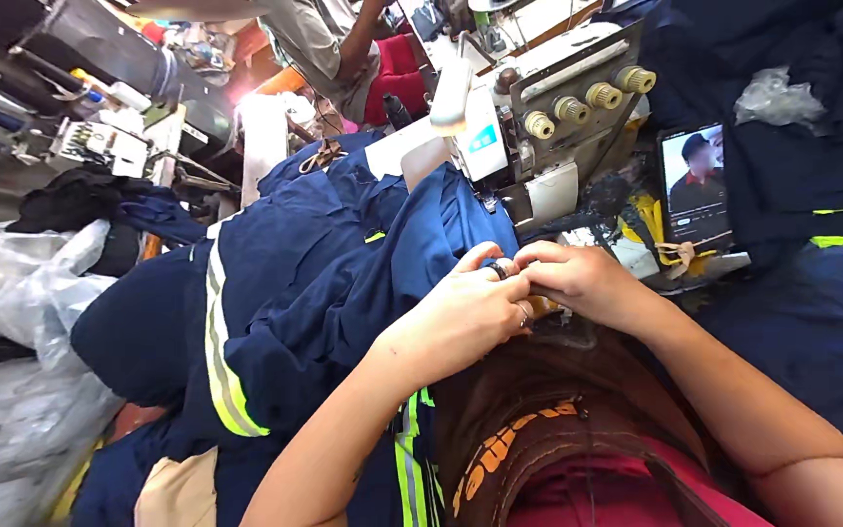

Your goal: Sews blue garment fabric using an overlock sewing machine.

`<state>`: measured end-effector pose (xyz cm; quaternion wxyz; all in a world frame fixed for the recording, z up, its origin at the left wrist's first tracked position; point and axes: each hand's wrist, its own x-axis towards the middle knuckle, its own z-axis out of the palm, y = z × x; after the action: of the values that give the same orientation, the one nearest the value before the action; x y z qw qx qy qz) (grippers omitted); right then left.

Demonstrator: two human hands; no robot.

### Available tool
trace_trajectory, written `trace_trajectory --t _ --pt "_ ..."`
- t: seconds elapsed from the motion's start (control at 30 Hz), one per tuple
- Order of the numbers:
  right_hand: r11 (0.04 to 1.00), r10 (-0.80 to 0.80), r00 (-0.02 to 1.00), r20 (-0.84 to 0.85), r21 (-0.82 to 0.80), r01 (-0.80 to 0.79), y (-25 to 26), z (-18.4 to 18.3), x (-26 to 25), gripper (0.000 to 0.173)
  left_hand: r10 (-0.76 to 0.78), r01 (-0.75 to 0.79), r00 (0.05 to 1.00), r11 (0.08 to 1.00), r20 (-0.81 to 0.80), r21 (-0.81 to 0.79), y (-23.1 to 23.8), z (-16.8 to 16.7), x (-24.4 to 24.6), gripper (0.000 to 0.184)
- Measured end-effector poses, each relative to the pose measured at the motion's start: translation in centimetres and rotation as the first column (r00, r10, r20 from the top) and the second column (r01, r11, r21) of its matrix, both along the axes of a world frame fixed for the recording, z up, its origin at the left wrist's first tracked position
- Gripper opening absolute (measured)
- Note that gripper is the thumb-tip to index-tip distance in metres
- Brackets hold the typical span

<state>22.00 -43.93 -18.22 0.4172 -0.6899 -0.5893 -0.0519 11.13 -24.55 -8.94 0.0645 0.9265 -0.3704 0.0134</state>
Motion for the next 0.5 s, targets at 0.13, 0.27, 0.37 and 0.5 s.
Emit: trace_trajectory --t 0.13,0.27,0.37,0.5 --pt "0.971 0.221 0.968 -0.116 0.115 -0.208 -0.2 0.5 -0.7 0.014 0.005 -0.003 0.997 1.000 0.079 -0.020 -0.8 1.1 -1.1 0.030" --pt "0.960 0.270 0.933 -0.236 0.138 -0.243 -0.9 1.2 -1.0 0.018 0.090 -0.089 0.992 0.996 0.092 -0.012 1.0 2.2 -0.3 0.017" --pt "0.963 0.211 0.869 -0.448 0.250 -0.105 -1.5 1.7 -0.3 0.013 0.141 -0.145 0.989 0.973 -0.034 -0.178 4.2 2.7 0.9 0.024" --pt "0.942 0.157 0.912 -0.378 0.335 -0.024 -0.7 2.1 1.3 0.040 0.070 -0.160 0.981 0.825 -0.184 -0.542 6.7 2.8 2.9 0.036"
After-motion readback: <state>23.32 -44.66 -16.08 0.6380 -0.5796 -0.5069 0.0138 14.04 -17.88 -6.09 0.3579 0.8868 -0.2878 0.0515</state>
